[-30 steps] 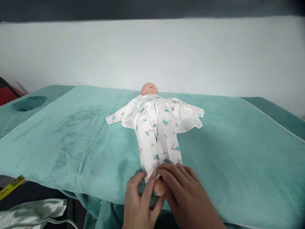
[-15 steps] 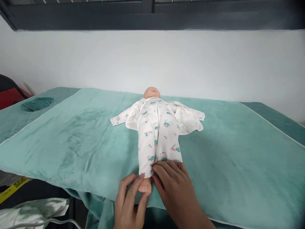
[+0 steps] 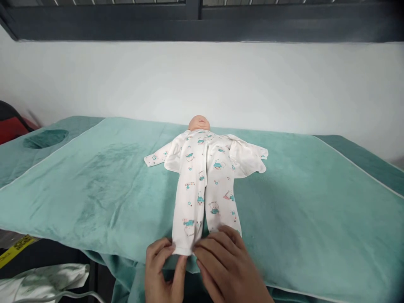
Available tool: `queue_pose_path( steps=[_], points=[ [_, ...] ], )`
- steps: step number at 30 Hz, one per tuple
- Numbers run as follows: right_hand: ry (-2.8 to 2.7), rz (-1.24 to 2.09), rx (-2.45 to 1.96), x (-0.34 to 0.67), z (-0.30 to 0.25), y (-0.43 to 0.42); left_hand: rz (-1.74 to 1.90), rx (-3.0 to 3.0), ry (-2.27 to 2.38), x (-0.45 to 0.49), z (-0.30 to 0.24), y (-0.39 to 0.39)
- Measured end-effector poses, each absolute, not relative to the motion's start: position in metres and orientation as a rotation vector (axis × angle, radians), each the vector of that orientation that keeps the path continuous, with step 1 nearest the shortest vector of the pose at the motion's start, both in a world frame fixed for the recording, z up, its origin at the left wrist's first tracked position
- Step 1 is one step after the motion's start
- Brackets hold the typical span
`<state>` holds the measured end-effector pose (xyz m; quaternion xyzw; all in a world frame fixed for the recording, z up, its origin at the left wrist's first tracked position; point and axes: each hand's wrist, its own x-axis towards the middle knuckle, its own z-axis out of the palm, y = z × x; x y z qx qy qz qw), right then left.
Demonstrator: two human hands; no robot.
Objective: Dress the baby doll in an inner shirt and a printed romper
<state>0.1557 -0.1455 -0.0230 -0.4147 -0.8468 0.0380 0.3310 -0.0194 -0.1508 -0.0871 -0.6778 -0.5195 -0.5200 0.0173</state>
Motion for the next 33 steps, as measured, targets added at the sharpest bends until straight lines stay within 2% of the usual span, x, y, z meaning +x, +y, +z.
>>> queue_pose_path(
  steps=[3,7,11,16,18,23,30,33],
  points=[
    [-2.126,0.095,-1.099,0.182,-0.025,-0.153,-1.598,-2.104,-1.642,-0.015,-0.092,-0.154],
    [-1.829,0.138,-1.399,0.214,-0.046,-0.164,-1.547,-2.153,-1.653,0.002,-0.090,-0.163],
    [-1.880,0.122,-1.500,0.218,-0.065,-0.162,-1.533,-2.160,-1.547,0.021,-0.077,-0.165],
    [-1.915,0.176,-1.446,0.208,-0.058,-0.148,-1.184,-2.471,-1.432,0.040,-0.051,-0.141],
    [-1.872,0.275,-1.410,0.208,-0.051,-0.147,-1.149,-2.526,-1.472,0.045,-0.042,-0.133],
    [-1.800,0.507,-1.310,0.214,-0.042,-0.163,-1.272,-2.618,-1.425,0.049,-0.035,-0.132],
    [-1.997,0.489,-1.133,0.219,-0.033,-0.164,-1.525,-2.508,-1.337,0.058,-0.046,-0.143],
    [-2.131,0.650,-1.056,0.231,-0.023,-0.156,-1.694,-2.468,-1.156,0.048,-0.047,-0.146]
  ],
)
